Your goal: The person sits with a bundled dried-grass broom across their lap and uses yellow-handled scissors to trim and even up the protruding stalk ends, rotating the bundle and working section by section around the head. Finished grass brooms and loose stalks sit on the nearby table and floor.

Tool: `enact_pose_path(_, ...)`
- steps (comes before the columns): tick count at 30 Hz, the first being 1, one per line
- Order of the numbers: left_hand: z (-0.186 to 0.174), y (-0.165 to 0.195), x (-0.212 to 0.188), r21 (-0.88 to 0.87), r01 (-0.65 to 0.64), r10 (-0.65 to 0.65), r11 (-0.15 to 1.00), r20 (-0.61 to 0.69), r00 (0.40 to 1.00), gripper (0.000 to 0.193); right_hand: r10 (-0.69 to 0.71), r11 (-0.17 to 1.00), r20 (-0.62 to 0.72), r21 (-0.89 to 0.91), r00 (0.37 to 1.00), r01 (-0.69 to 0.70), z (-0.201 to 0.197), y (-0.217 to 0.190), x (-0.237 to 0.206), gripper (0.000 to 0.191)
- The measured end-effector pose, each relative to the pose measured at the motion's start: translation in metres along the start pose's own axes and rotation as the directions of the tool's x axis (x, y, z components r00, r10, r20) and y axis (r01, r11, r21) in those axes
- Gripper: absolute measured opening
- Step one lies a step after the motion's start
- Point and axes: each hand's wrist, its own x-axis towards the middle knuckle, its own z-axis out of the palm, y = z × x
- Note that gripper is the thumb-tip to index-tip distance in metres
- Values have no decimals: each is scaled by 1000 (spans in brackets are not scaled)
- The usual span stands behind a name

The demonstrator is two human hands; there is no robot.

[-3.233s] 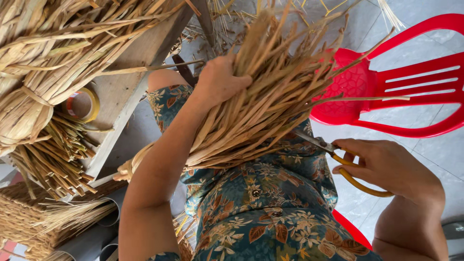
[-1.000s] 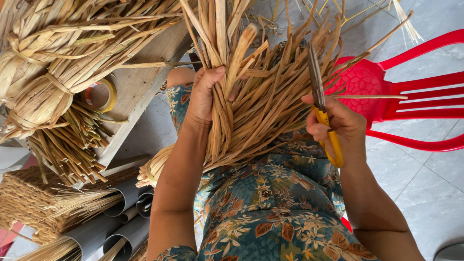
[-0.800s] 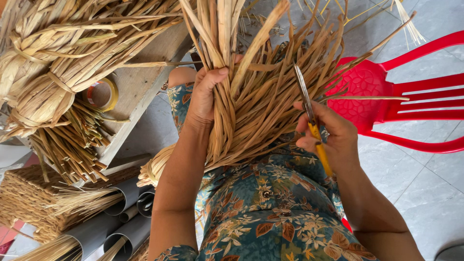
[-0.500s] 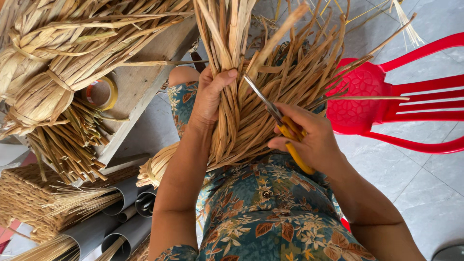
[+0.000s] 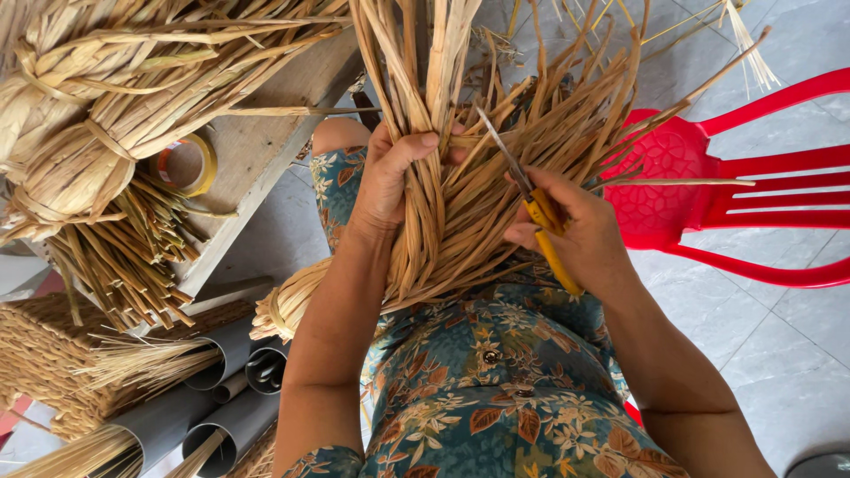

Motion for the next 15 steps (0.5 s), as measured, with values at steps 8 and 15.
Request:
enact_pose_path(8, -2, -4, 3, 62, 17, -20, 998, 44, 999, 27, 57, 998, -28, 40, 998, -56, -9, -6, 8, 65)
enact_pose_path(15, 3, -3, 0, 111, 58, -61, 992, 28, 998, 29, -82, 993, -57, 83, 995, 87, -14, 13, 7, 56)
